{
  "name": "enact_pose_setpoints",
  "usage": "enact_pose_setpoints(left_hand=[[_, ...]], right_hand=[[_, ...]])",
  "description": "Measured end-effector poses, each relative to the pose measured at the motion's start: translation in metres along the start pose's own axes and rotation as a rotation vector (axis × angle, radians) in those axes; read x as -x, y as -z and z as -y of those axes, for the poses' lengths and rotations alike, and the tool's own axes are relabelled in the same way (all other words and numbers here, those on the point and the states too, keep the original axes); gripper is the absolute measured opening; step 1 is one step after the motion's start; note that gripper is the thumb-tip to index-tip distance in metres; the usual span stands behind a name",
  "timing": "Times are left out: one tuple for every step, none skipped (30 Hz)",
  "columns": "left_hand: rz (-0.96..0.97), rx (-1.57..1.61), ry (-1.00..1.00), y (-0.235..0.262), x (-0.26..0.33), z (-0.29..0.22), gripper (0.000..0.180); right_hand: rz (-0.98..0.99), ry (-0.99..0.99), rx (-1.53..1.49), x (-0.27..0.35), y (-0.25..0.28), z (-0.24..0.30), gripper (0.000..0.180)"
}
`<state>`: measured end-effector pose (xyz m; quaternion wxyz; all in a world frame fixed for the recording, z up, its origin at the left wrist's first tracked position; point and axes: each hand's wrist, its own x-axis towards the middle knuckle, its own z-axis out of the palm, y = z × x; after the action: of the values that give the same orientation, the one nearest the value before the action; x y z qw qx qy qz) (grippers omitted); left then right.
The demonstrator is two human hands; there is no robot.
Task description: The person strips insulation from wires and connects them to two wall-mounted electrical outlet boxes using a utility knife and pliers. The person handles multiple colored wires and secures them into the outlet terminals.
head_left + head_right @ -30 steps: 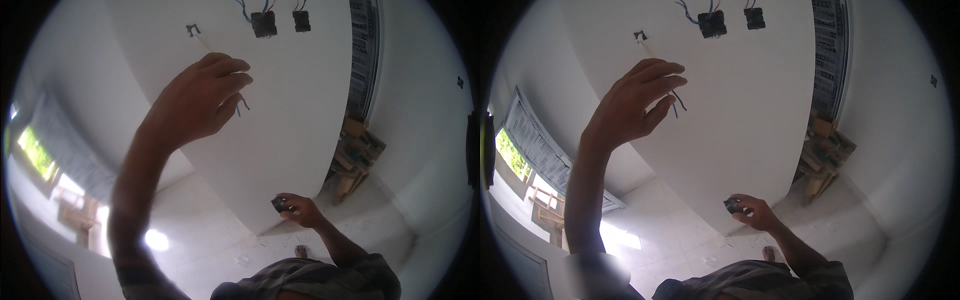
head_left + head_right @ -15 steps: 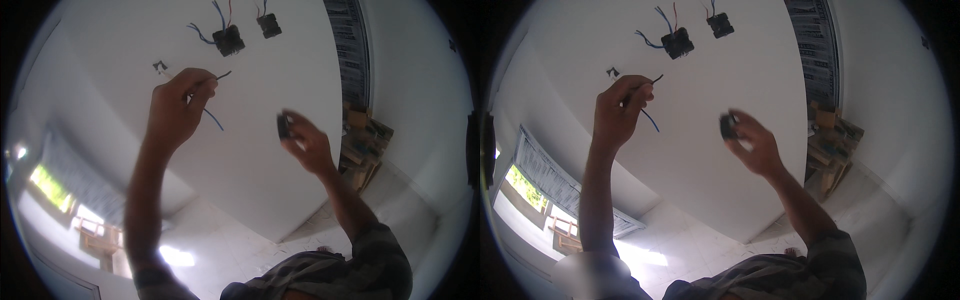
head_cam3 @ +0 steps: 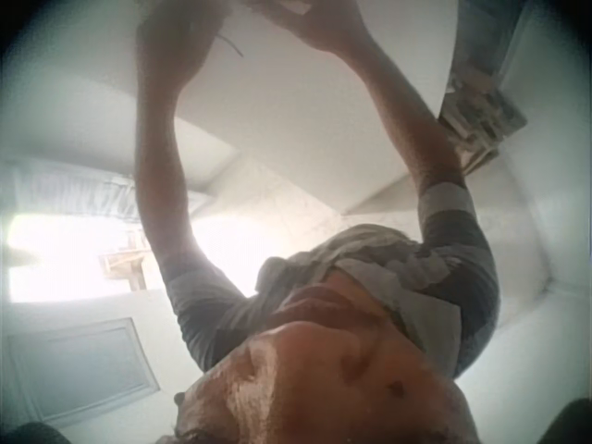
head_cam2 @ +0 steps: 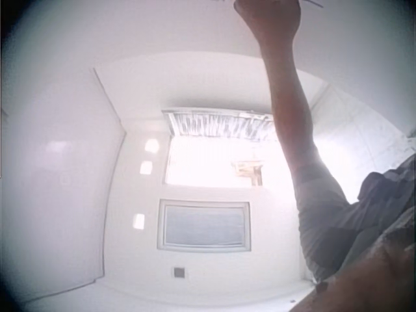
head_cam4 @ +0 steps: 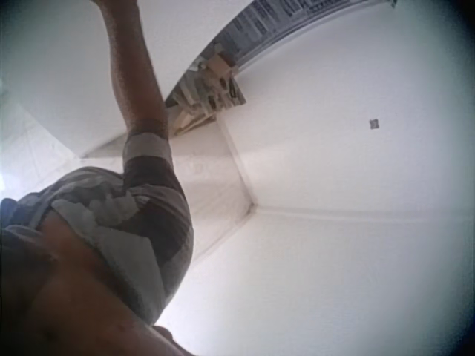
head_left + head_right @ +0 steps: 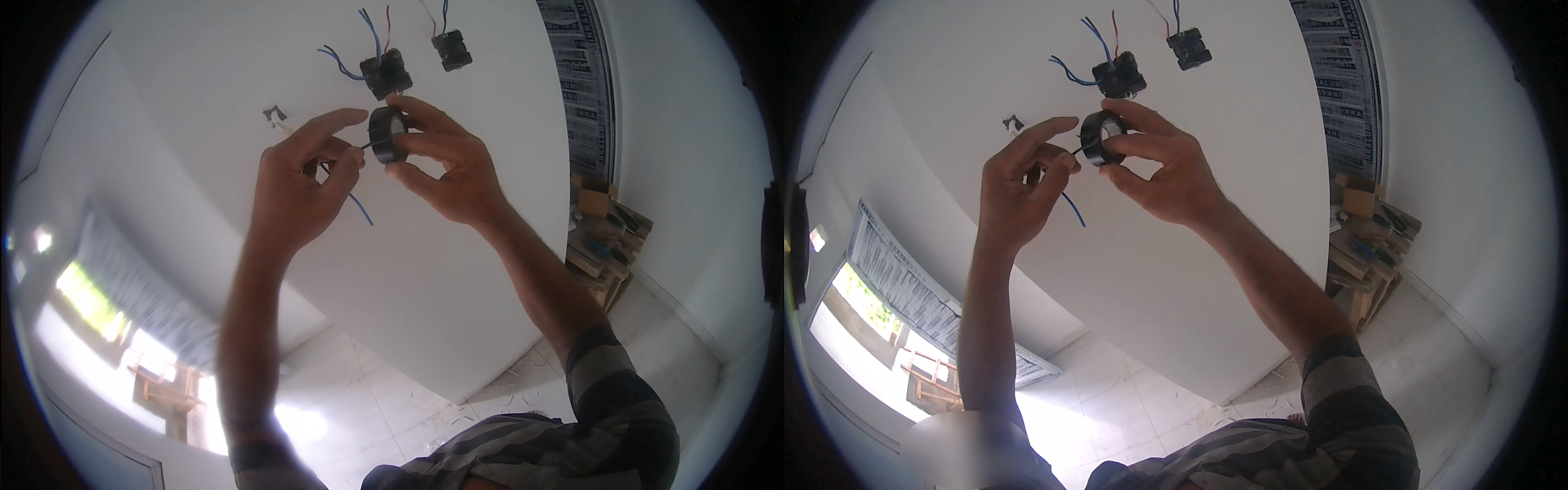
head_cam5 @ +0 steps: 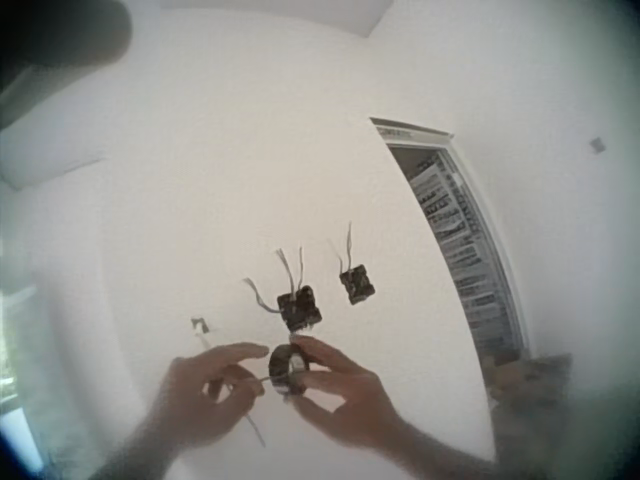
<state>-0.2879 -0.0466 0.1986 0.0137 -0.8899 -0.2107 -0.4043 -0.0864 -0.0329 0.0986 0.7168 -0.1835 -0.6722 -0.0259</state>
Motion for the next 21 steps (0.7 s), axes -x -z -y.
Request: enact_pose_setpoints(left_hand=[[-0.003, 0.001, -0.002, -0.001, 0.000, 0.001, 0.034], [-0.004, 0.002, -0.004, -0.002, 0.000, 0.002, 0.033], [-0.013, 0.007, -0.008, -0.003, 0.000, 0.004, 0.031], [-0.023, 0.012, -0.013, -0.004, 0.000, 0.006, 0.029], [-0.034, 0.013, -0.015, -0.004, 0.000, 0.007, 0.027], [-0.040, 0.022, -0.026, -0.003, 0.000, 0.007, 0.024], [-0.045, 0.030, -0.037, -0.002, 0.000, 0.006, 0.022], [-0.050, 0.043, -0.049, -0.003, 0.000, 0.006, 0.020], [-0.068, 0.038, -0.042, -0.005, 0.000, 0.005, 0.019], [-0.087, 0.032, -0.036, -0.007, 0.001, 0.004, 0.017], [-0.103, 0.031, -0.031, -0.010, 0.001, 0.003, 0.016], [-0.100, 0.001, -0.039, -0.014, 0.000, 0.002, 0.016], [-0.097, -0.028, -0.048, -0.017, 0.000, 0.000, 0.016], [-0.095, -0.064, -0.050, -0.018, 0.002, -0.002, 0.016], [-0.119, -0.081, -0.074, -0.018, 0.002, 0.000, 0.016], [-0.142, -0.099, -0.097, -0.018, 0.003, 0.002, 0.017], [-0.165, -0.111, -0.128, -0.020, 0.001, 0.003, 0.017], [-0.164, -0.127, -0.137, -0.022, 0.002, 0.001, 0.016], [-0.163, -0.144, -0.146, -0.024, 0.003, -0.001, 0.016], [-0.165, -0.166, -0.151, -0.023, 0.004, -0.001, 0.015], [-0.177, -0.149, -0.155, -0.022, 0.004, 0.000, 0.015]], right_hand=[[0.019, 0.017, 0.033, 0.000, 0.001, 0.001, 0.025], [0.037, 0.033, 0.067, 0.000, 0.002, 0.002, 0.025], [0.035, 0.014, 0.043, 0.001, 0.001, 0.002, 0.025], [0.034, -0.005, 0.021, 0.003, 0.000, 0.003, 0.024], [0.034, -0.023, -0.006, 0.004, -0.002, 0.004, 0.024], [0.042, -0.027, 0.009, 0.004, -0.002, 0.006, 0.023], [0.051, -0.031, 0.024, 0.005, -0.001, 0.008, 0.022], [0.060, -0.036, 0.043, 0.007, 0.000, 0.010, 0.022], [0.072, -0.048, 0.017, 0.009, 0.001, 0.012, 0.019], [0.083, -0.060, -0.009, 0.011, 0.002, 0.015, 0.017], [0.093, -0.074, -0.031, 0.012, 0.004, 0.017, 0.016], [0.082, -0.067, -0.082, 0.012, 0.007, 0.018, 0.016], [0.071, -0.061, -0.132, 0.011, 0.009, 0.019, 0.016], [0.062, -0.055, -0.191, 0.009, 0.008, 0.021, 0.017], [0.036, -0.164, -0.455, 0.005, 0.007, 0.023, 0.017], [0.009, -0.275, -0.718, -0.001, 0.005, 0.024, 0.018], [-0.023, -0.381, -0.974, -0.007, 0.006, 0.025, 0.019], [-0.051, -0.373, -0.971, -0.010, 0.007, 0.022, 0.019], [-0.079, -0.365, -0.968, -0.012, 0.007, 0.017, 0.020], [-0.102, -0.358, -0.972, -0.013, 0.004, 0.013, 0.020], [-0.067, -0.345, -0.647, -0.011, 0.001, 0.011, 0.020]])
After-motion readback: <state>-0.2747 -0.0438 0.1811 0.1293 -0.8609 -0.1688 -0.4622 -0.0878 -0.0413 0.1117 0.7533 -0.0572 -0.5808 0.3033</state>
